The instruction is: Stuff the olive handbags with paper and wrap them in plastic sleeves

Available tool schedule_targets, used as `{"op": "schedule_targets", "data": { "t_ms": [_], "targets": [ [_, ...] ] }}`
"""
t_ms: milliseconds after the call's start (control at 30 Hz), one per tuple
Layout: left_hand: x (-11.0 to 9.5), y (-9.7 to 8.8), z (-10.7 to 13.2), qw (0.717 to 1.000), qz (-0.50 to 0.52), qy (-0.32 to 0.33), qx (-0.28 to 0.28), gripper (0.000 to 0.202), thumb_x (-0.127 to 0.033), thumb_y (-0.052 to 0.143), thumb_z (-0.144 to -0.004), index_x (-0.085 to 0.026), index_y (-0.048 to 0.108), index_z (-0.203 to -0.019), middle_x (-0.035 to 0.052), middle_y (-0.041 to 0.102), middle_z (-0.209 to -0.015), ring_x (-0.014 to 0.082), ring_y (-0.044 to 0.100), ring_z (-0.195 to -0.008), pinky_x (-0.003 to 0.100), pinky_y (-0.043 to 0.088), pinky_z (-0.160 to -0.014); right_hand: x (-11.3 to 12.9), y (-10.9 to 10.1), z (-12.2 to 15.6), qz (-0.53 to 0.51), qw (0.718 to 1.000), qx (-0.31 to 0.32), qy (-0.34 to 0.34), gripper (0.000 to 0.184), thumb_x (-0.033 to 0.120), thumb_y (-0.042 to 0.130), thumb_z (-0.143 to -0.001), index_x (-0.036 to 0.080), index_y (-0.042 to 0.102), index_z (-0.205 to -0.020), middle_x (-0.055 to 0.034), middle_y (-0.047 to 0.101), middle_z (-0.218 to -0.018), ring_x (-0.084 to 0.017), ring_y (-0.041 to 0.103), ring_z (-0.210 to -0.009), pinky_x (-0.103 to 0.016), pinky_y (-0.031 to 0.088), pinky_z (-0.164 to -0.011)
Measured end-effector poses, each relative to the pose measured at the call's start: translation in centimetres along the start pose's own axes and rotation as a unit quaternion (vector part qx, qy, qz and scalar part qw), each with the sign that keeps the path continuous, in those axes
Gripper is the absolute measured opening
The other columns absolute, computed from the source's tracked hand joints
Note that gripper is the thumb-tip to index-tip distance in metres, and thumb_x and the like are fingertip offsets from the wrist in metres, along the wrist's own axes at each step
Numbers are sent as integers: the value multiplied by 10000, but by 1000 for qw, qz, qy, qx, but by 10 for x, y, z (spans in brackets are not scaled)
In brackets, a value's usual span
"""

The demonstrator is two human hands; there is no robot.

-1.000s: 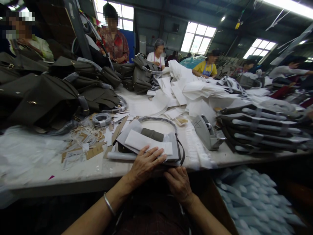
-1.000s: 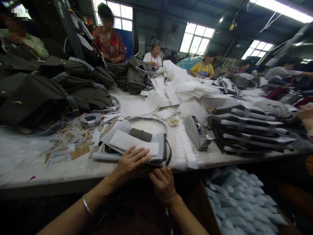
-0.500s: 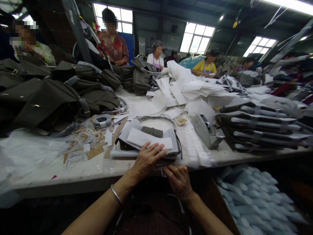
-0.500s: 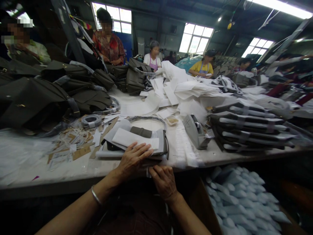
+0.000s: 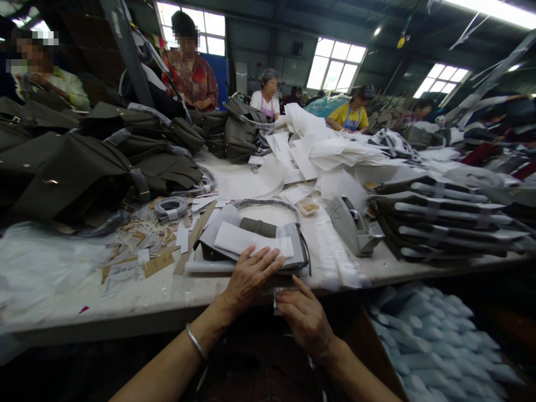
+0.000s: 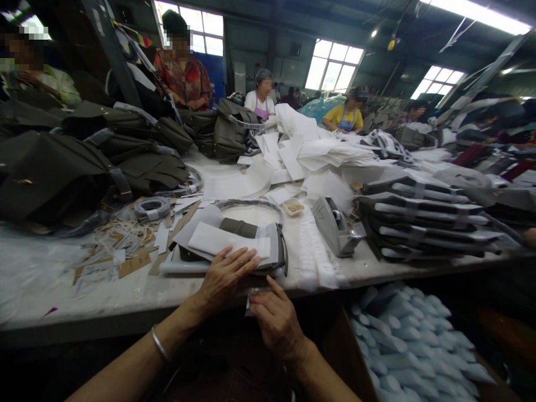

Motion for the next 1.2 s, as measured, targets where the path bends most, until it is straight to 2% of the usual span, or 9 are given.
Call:
{"op": "schedule_targets", "data": {
  "t_ms": [267,433,533,600,700,867,967,1100,1200],
  "targets": [
    [-4,7,2,999,2,-15,-28,414,-198,464,-973,-275,543,-1372,43,611,-1371,224,545,-1267,462,255,-1161,21,-10,-2,-63,996,1,71,215,53,511,-918,223,635,-966,-7,740,-865,-145,710,-817,-431,481,-1073],
    [-2,0,1,999,36,-13,-6,406,-236,514,-959,-283,537,-1362,20,597,-1390,218,532,-1280,451,237,-1159,4,-27,-32,-62,987,-68,134,124,158,600,-929,233,689,-973,-19,756,-913,-173,720,-852,-339,585,-900],
    [-5,-5,0,998,62,-21,16,458,-379,618,-909,-266,545,-1347,40,587,-1399,240,516,-1296,463,245,-1156,-6,-31,-50,-63,983,-60,161,109,205,620,-927,236,722,-946,-31,758,-909,-191,716,-835,-315,597,-779],
    [-9,-5,-3,996,71,-48,-11,422,-443,625,-906,-266,589,-1287,42,633,-1337,238,541,-1264,463,256,-1151,-6,-35,-67,-86,984,-18,156,107,212,636,-918,244,737,-913,-20,760,-892,-197,713,-837,-326,587,-788],
    [-14,0,-6,992,66,-87,-64,245,-357,544,-970,-289,644,-1183,10,691,-1233,218,584,-1202,469,260,-1145,-3,-54,-108,-146,969,6,198,93,244,661,-907,257,749,-936,-1,763,-895,-191,713,-843,-323,584,-792],
    [-18,2,-8,992,49,-79,-86,249,-258,458,-1002,-288,653,-1155,-3,694,-1233,231,599,-1173,500,274,-1127,-6,-88,-185,-204,943,-120,234,264,383,557,-975,260,683,-1170,-24,725,-1137,-223,672,-1073,-426,533,-979],
    [-17,3,-6,992,55,-79,-86,267,-242,453,-998,-279,649,-1175,1,693,-1236,229,588,-1188,493,267,-1137,-24,-61,-183,-179,950,-126,224,331,401,467,-1014,269,614,-1279,-35,659,-1282,-231,586,-1234,-467,439,-1094],
    [-17,7,-5,992,59,-80,-83,262,-258,492,-985,-298,653,-1188,-2,688,-1245,219,573,-1212,481,236,-1167,-67,7,-125,-122,962,-73,233,366,407,447,-1000,222,624,-1262,-107,661,-1276,-276,584,-1242,-523,436,-1093],
    [-17,9,-6,991,63,-77,-85,267,-259,488,-988,-291,650,-1197,-4,696,-1229,214,577,-1205,473,215,-1175,-92,34,-95,-117,964,-38,235,333,343,457,-988,207,638,-1232,-125,651,-1295,-273,583,-1247,-505,463,-1072]
  ]
}}
Point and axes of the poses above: each hand's wrist, its own z-axis away from the middle knuckle, its own y-axis out of the palm, x = y × z, the point moved 2 cm from there along -z, towards the middle knuckle
